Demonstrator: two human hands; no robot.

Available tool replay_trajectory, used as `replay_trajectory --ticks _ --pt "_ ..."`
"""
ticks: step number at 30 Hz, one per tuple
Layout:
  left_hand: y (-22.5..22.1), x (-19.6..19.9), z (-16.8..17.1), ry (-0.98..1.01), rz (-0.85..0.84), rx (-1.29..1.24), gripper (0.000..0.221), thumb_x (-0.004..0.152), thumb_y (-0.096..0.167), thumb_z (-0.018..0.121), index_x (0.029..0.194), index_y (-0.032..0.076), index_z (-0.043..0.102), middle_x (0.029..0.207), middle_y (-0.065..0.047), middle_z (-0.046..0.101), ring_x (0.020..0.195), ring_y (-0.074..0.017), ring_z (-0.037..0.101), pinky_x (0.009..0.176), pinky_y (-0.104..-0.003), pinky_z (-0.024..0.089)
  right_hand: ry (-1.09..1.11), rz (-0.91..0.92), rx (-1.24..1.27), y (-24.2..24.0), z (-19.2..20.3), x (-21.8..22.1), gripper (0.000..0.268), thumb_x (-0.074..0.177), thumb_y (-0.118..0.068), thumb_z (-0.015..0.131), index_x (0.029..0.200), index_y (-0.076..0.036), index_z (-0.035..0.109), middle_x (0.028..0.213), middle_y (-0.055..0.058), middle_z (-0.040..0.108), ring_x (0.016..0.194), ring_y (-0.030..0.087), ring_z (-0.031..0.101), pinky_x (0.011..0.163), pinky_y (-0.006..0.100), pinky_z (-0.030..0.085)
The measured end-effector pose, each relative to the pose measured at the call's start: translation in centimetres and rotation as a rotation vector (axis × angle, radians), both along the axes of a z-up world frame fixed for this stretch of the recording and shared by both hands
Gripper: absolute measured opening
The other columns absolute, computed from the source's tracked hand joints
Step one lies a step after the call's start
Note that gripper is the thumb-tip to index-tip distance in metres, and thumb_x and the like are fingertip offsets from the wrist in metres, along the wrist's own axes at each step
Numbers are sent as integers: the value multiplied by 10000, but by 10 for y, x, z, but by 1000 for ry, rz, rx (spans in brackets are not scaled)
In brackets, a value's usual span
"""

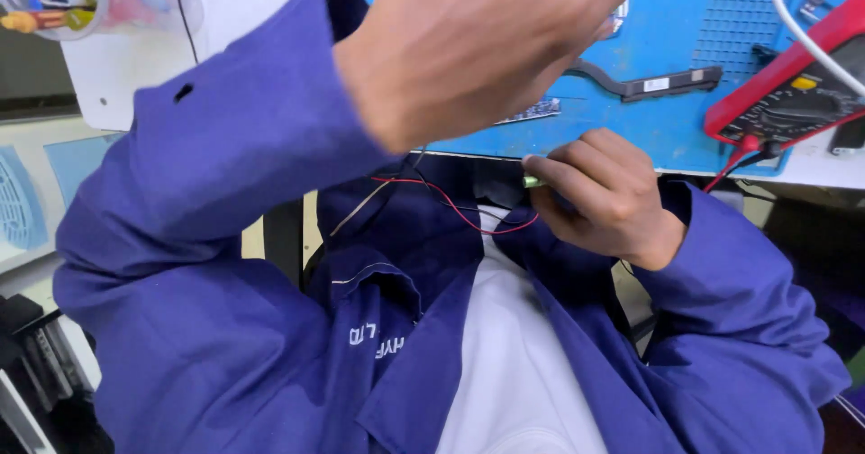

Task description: Inspecting and testing a laptop motherboard using a multimeter and small tools to diagnose issues.

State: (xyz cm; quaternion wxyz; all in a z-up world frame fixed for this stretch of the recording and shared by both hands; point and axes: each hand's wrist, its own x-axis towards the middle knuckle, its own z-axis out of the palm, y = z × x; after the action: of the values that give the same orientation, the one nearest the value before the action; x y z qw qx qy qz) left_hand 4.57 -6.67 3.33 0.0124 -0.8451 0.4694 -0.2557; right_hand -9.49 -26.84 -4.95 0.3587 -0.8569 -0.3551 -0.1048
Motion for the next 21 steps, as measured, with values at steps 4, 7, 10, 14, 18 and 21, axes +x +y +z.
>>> replay_trajectory --ticks 4,7,10,14,18,21 --pt "59 -33 17 347 -79 -159 378 1066 298 939 1190 142 619 980 2 560 813 -215 559 629 -376 419 74 -16 32 6 10 1 75 1017 12 689 1071 49 725 911 176 691 703 324 598 628 398 446" --pt "88 -59 -3 507 -89 -318 152 1148 162 708 1230 35 687 1069 -106 665 926 -308 601 761 -421 485 93 -9 47 4 15 3 145 1040 -51 678 1046 86 726 922 226 676 737 349 630 661 418 490" --pt "104 -85 -39 581 25 -395 211 1063 87 752 1256 24 696 1125 -131 724 980 -319 631 811 -415 535 136 -12 82 1 15 3 261 1039 -126 627 1015 120 713 931 266 637 783 376 620 713 452 495" --pt "114 -109 -76 538 185 -408 249 1050 144 783 1264 60 686 1181 -117 672 954 -304 595 803 -420 527 205 -123 231 -9 -4 -7 351 1036 -172 593 924 153 665 762 245 598 614 333 563 585 416 435" --pt "121 -120 -86 425 299 -422 251 1084 232 753 1286 92 701 1211 -121 672 991 -297 614 777 -410 545 226 -190 429 -16 -21 -10 370 1071 -226 567 1012 138 545 710 241 554 538 335 601 519 407 487" --pt "125 -122 -84 474 286 -431 264 1093 291 711 1266 91 695 1204 -114 662 1000 -301 622 795 -408 525 246 -124 426 -13 -16 2 275 1065 -64 595 1066 -26 322 650 205 366 465 271 394 490 451 358"
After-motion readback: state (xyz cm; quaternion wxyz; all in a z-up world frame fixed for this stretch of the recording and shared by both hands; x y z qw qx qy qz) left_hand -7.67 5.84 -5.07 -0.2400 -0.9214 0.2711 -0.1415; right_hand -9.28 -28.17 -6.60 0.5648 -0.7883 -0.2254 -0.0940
